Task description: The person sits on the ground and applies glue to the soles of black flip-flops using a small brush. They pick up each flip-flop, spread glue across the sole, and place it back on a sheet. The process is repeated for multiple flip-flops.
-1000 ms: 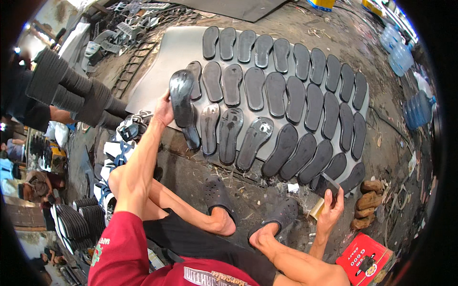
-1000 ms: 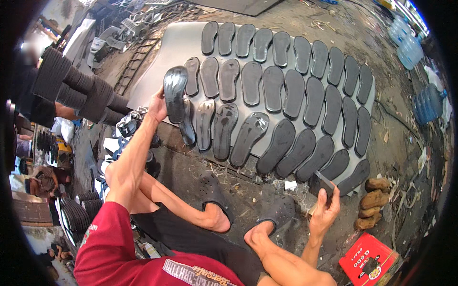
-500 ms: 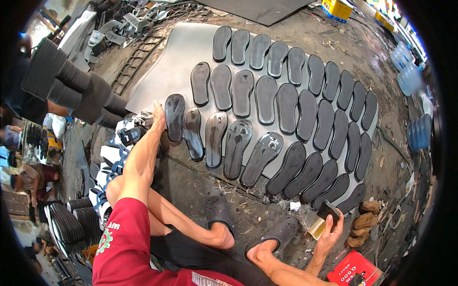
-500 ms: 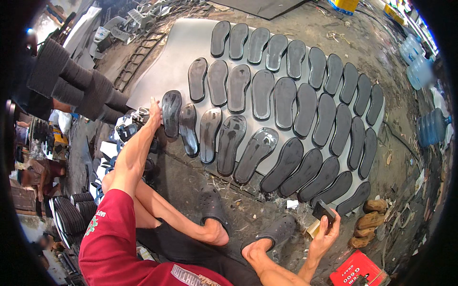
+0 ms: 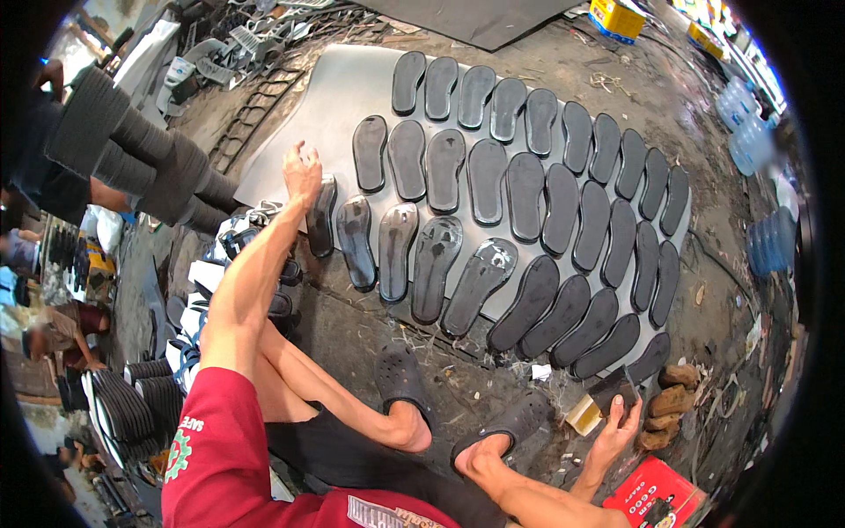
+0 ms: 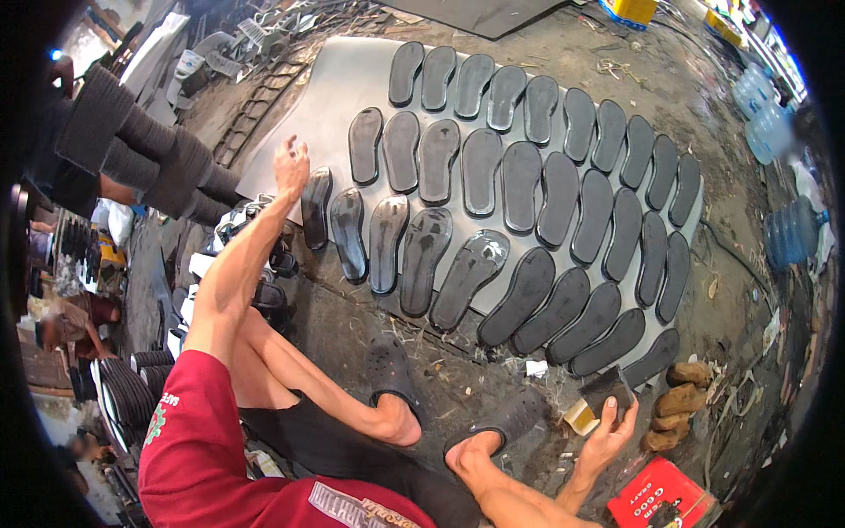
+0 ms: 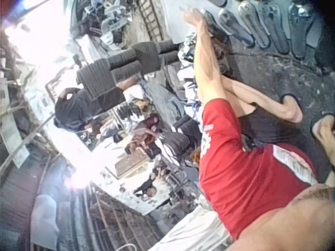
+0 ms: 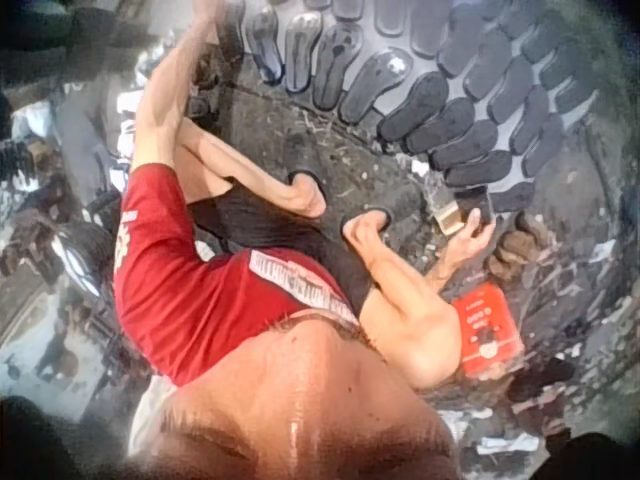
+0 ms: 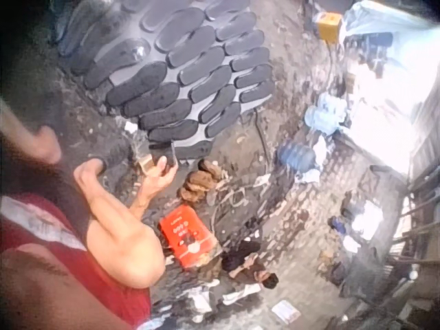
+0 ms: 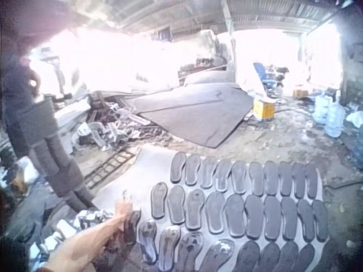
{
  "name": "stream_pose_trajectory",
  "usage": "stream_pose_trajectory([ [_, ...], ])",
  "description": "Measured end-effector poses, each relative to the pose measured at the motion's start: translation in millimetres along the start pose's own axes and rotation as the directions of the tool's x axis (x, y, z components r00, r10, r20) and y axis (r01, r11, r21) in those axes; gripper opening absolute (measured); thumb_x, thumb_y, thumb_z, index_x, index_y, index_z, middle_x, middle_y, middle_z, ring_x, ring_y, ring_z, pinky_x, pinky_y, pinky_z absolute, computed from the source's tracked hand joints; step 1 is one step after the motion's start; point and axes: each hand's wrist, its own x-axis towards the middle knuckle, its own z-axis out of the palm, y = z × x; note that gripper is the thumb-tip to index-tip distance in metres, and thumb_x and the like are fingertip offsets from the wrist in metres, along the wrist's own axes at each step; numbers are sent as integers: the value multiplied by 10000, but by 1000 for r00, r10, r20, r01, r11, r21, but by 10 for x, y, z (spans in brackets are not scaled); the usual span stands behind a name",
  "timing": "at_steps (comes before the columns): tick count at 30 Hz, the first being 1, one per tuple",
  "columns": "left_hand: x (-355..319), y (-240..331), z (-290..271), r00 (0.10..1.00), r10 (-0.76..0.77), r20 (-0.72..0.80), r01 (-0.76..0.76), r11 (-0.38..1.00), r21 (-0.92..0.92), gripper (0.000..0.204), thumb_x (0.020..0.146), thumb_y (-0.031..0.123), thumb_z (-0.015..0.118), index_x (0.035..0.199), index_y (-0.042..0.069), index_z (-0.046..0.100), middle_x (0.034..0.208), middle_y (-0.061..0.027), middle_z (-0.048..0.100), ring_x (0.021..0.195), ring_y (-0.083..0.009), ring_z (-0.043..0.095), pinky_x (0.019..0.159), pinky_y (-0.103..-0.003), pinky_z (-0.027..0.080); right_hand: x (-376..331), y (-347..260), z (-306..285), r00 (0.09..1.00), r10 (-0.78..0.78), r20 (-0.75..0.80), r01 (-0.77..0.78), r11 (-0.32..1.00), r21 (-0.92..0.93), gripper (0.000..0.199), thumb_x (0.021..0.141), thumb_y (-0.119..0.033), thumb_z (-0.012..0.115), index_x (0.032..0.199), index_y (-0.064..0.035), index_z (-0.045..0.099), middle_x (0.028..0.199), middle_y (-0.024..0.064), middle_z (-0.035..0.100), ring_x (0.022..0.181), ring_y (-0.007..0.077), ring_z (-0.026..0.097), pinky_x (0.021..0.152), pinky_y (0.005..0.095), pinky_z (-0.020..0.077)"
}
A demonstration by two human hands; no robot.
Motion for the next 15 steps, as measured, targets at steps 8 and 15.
stream_pose_trajectory([
  [8, 720, 667, -1360, 814, 493, 308, -471, 870, -146, 450, 993, 60, 744, 1440, 32, 693, 1202, -113, 786, 1060, -201, 732, 944, -344, 577, -280, 480, -806, 915, 374, -154, -229, 793, 565, 564, 1052, -143, 734, 1563, -64, 508, 1231, 43, 628, 1112, 156, 632, 969, 459, 636],
  [15, -71, 1327, -2383, 405, 580, 707, -551, 772, -318, 161, 989, -53, 698, 1115, 4, 780, 907, -107, 721, 865, -214, 692, 797, -363, 537, -947, 1638, -979, 773, 628, -84, -407, 594, 694, 206, 1030, -218, 796, 1157, -171, 641, 991, -19, 706, 894, 160, 725, 753, 303, 557],
])
